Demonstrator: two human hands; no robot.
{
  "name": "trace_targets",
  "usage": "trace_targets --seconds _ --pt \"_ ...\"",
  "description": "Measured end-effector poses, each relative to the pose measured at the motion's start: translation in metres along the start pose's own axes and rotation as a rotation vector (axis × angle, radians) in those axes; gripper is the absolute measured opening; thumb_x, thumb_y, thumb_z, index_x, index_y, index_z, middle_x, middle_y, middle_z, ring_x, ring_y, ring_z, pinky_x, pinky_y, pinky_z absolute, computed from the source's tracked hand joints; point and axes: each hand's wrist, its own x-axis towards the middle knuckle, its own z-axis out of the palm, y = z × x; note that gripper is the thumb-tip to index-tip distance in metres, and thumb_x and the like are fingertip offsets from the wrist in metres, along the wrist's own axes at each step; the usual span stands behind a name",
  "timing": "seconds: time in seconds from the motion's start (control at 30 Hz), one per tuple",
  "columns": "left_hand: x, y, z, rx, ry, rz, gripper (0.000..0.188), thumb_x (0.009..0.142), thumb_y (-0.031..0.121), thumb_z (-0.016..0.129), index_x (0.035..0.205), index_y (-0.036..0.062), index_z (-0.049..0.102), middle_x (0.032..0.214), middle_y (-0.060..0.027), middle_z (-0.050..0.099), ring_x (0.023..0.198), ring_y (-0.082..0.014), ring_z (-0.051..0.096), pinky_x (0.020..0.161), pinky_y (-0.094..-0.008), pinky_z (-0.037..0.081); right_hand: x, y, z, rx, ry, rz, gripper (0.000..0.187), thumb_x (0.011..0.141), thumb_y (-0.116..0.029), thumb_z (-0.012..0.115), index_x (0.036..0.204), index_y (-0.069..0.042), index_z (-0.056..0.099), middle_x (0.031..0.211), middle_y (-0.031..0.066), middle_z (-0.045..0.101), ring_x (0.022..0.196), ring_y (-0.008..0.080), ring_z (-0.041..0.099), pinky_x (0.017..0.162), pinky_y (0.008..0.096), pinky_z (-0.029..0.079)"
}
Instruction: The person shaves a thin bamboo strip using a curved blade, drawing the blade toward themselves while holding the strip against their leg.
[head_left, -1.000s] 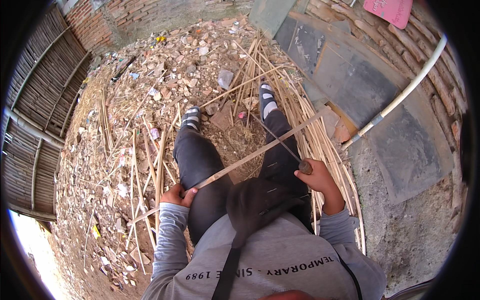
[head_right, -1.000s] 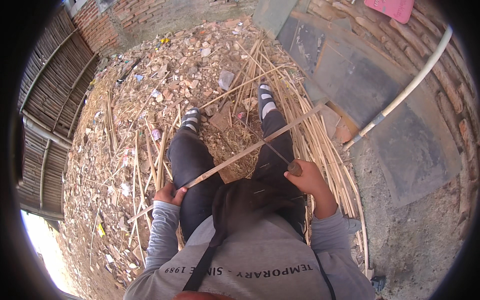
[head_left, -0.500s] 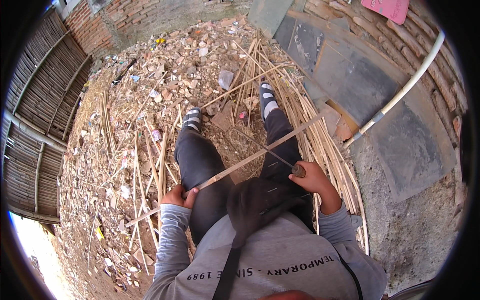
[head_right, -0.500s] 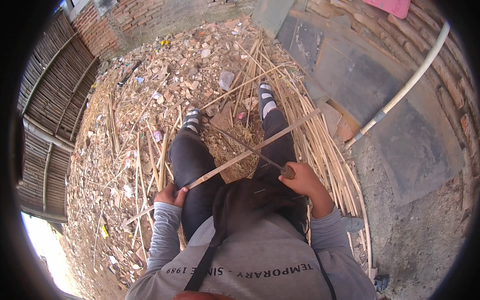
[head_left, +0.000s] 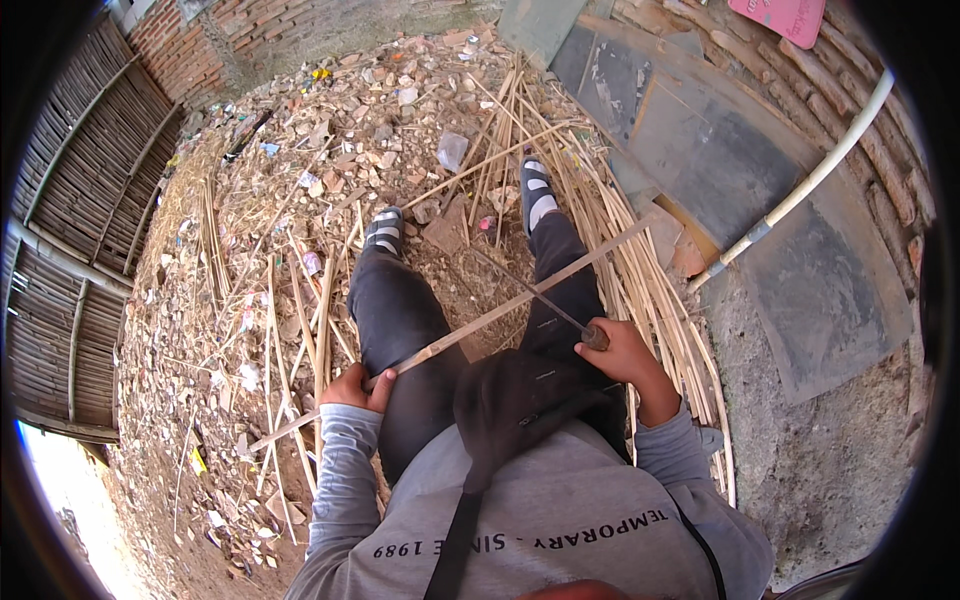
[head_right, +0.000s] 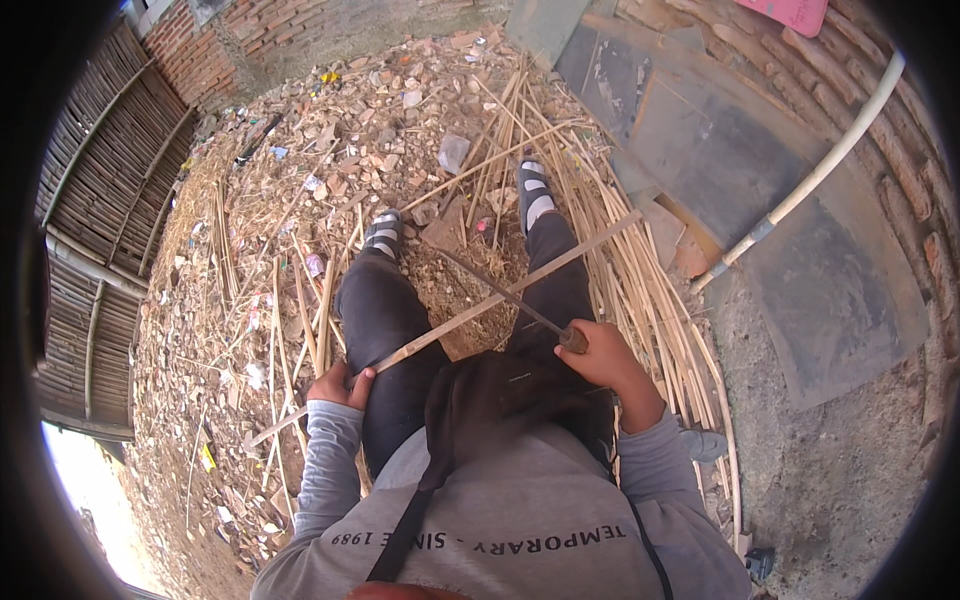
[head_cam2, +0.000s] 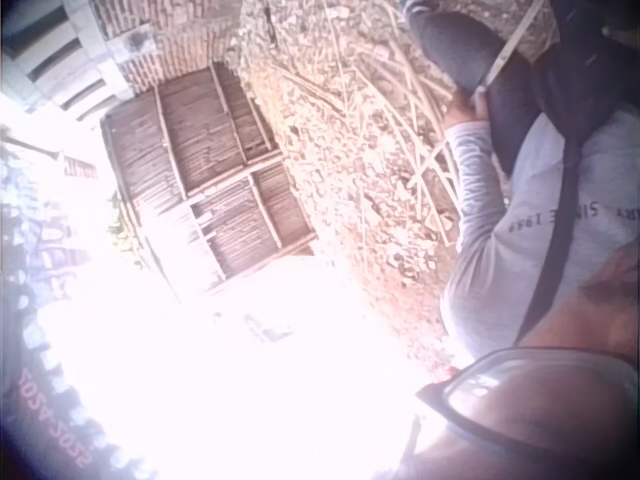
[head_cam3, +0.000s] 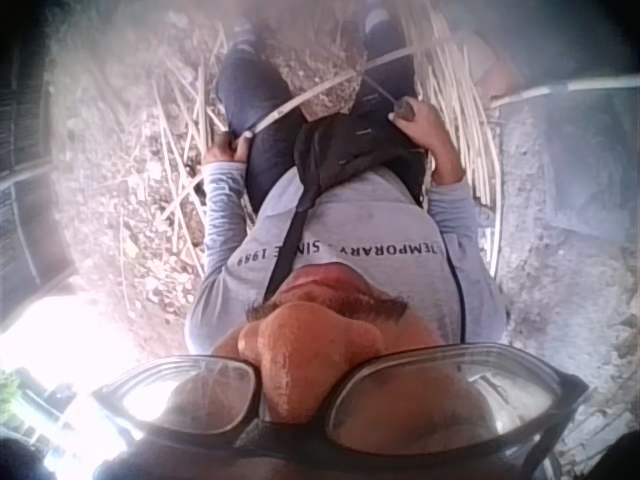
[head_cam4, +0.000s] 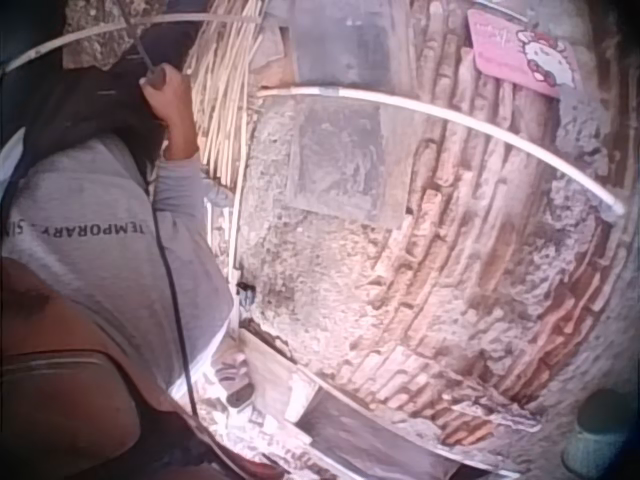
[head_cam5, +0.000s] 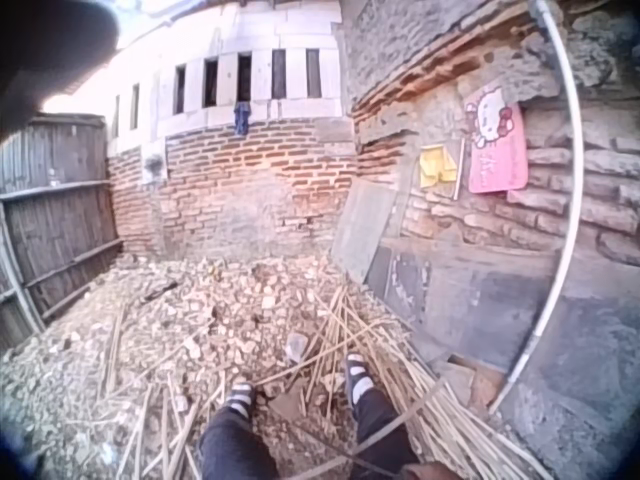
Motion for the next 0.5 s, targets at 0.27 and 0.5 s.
trace_targets --seconds 0.27,0.5 --pt "-0.001 -0.001 0.002 -0.001 0.021 0.008 0.060 0.082 0.064 0.068 0.075 0.0050 0.061 0.066 -0.0204 0.064 0.065 -0.0434 0.065 0.062 -0.0505 0.051 0.000 0.002 0.005 0.031 -0.005 0.005 0.032 0.080 -0.029 0.078 0.091 -0.002 0.066 0.077 0.0190 0.065 0.073 0.0383 0.065 0.067 0.0428 0.050" --pt "0.000 -0.002 0.006 0.007 0.049 0.035 0.057 0.083 0.060 0.070 0.074 0.0047 0.059 0.065 -0.0207 0.063 0.064 -0.0435 0.064 0.061 -0.0503 0.051 0.001 0.010 0.011 0.062 -0.031 0.030 0.033 0.080 -0.030 0.078 0.094 -0.002 0.067 0.077 0.0191 0.065 0.073 0.0370 0.065 0.067 0.0425 0.050"
